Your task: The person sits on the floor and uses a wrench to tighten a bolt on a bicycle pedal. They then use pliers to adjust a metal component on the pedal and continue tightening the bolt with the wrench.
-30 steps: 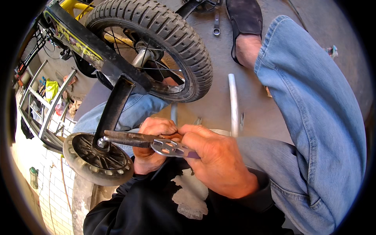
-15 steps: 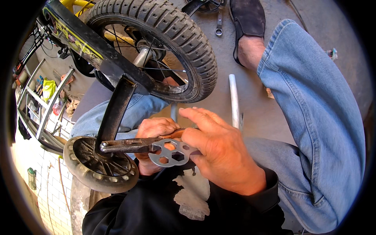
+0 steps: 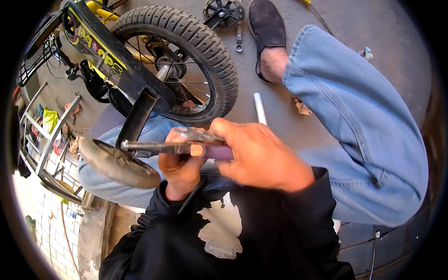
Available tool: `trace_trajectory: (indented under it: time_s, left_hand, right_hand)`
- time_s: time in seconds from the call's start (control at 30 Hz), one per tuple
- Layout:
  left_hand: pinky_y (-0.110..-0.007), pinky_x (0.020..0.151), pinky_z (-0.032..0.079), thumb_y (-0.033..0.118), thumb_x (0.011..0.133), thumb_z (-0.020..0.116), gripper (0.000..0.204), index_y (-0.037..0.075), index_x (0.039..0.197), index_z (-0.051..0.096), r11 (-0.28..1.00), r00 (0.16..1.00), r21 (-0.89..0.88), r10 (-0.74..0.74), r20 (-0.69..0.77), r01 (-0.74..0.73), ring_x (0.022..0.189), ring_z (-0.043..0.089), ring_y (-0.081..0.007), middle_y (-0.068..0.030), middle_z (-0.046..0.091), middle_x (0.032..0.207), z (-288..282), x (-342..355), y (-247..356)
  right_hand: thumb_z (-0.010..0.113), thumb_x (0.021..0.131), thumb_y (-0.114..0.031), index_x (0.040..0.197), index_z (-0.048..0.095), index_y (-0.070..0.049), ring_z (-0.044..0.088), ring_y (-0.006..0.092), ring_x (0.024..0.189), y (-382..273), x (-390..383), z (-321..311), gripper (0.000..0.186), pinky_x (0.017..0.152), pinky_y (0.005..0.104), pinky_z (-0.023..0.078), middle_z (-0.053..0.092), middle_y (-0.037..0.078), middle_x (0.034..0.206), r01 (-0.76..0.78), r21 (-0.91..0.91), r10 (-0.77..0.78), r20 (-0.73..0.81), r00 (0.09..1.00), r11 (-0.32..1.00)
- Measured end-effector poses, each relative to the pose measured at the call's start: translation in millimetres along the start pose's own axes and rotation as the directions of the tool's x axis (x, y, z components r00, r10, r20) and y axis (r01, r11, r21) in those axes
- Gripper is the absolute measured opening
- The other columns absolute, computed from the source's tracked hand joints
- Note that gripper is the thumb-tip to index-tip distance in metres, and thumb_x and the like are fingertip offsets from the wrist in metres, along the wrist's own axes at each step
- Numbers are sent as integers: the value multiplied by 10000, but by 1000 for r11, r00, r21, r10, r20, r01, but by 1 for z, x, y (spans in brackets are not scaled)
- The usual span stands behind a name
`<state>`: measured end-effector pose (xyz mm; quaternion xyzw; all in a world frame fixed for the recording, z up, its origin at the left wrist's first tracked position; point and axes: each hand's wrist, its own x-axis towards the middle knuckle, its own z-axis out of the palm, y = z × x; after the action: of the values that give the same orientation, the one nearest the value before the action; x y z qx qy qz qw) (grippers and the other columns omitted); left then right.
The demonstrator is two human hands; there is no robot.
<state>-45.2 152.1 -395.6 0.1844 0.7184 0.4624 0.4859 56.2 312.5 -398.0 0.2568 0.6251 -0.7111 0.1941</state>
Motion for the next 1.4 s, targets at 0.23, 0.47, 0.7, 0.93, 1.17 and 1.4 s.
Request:
trace_trajectory:
  time_s: [0.23, 0.47, 0.7, 0.93, 1.17, 1.4]
  left_hand:
    - [-243, 749, 482, -54, 742, 697, 297, 33, 1003, 583, 941, 995, -336, 0, -98, -33, 865, 579, -117, -49, 594, 957, 10, 1, -14]
    - [-255, 793, 494, -9, 797, 671, 315, 7, 1102, 596, 967, 997, -251, 13, -75, -32, 885, 613, -135, -66, 637, 994, 2, 4, -10]
    - [-297, 748, 520, 37, 842, 627, 246, -36, 1072, 577, 872, 997, -488, 65, 49, -33, 835, 632, -176, -103, 641, 959, -9, 11, -15]
    - [-246, 697, 481, 58, 822, 664, 174, -16, 972, 615, 883, 987, -440, 149, -65, -163, 763, 598, -115, -49, 642, 866, -6, 6, -22]
    - [-226, 685, 490, 18, 801, 686, 143, 27, 928, 623, 867, 983, -465, 135, -125, -179, 729, 595, -92, -20, 638, 838, -2, 10, -37]
    - [-286, 738, 480, 202, 890, 600, 183, 33, 957, 612, 669, 987, -726, 123, -100, -157, 819, 583, -132, -45, 620, 882, -5, 11, -37]
  right_hand:
    - [656, 660, -100, 868, 538, -15, 579, 423, 773, 0, 7, 5, 254, 655, 451, 454, 609, 213, 740, -30, -120, 34, 39, 999, 992]
    - [739, 644, -164, 837, 604, 18, 617, 273, 690, 14, 16, 11, 297, 651, 349, 472, 637, 164, 735, 30, -88, -31, -7, 999, 996]
    - [757, 651, -245, 766, 610, 15, 571, 155, 609, 19, 19, 16, 319, 595, 309, 455, 610, 78, 631, 19, 28, -18, -33, 999, 999]
    - [736, 682, -247, 874, 634, 15, 581, 134, 673, 21, 12, 27, 340, 660, 296, 468, 626, 77, 709, 224, -90, -241, -298, 924, 971]
    - [657, 756, -170, 932, 655, -49, 625, 159, 649, 24, 6, 36, 214, 614, 290, 477, 644, 119, 712, 312, -324, -437, -457, 775, 893]
    - [682, 744, -198, 847, 658, -39, 625, 175, 604, 42, 27, 39, 191, 581, 305, 472, 628, 146, 695, 369, -183, -412, -457, 788, 911]
